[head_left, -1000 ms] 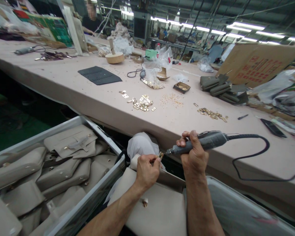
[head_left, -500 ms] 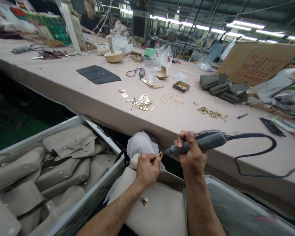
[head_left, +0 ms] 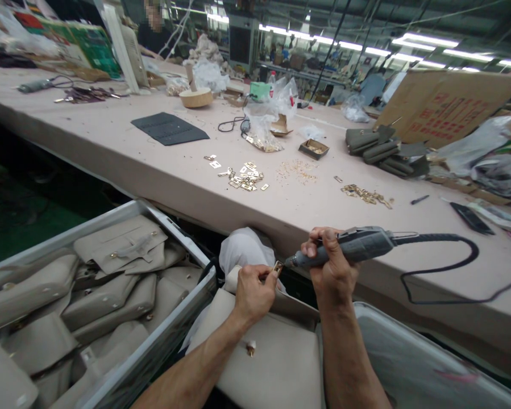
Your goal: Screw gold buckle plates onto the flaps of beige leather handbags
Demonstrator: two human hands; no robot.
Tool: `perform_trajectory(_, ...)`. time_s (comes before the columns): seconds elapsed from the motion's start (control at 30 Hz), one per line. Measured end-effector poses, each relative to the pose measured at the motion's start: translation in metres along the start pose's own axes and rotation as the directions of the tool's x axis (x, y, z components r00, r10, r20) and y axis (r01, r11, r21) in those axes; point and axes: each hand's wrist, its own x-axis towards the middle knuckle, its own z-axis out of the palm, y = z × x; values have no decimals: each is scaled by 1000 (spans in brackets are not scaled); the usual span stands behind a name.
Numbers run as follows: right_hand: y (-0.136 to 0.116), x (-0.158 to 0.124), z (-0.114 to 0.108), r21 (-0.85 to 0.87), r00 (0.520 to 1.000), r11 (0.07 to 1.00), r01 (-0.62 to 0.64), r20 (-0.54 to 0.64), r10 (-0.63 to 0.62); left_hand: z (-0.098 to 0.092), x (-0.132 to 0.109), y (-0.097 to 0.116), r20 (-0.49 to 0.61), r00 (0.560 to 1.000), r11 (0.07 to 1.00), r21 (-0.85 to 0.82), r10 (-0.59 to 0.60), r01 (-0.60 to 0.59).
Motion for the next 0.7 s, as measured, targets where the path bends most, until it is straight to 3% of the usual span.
perform_trajectory(0.3, -1, 11, -10, 189, 969, 968, -164, -150, 194, 0, 6, -11, 70, 993, 978, -176, -98, 109)
perform_trajectory(0.7, 4, 16, -23, 304, 944, 924, -233, -157, 290, -2, 3, -4, 61, 992, 969, -217, -110, 121)
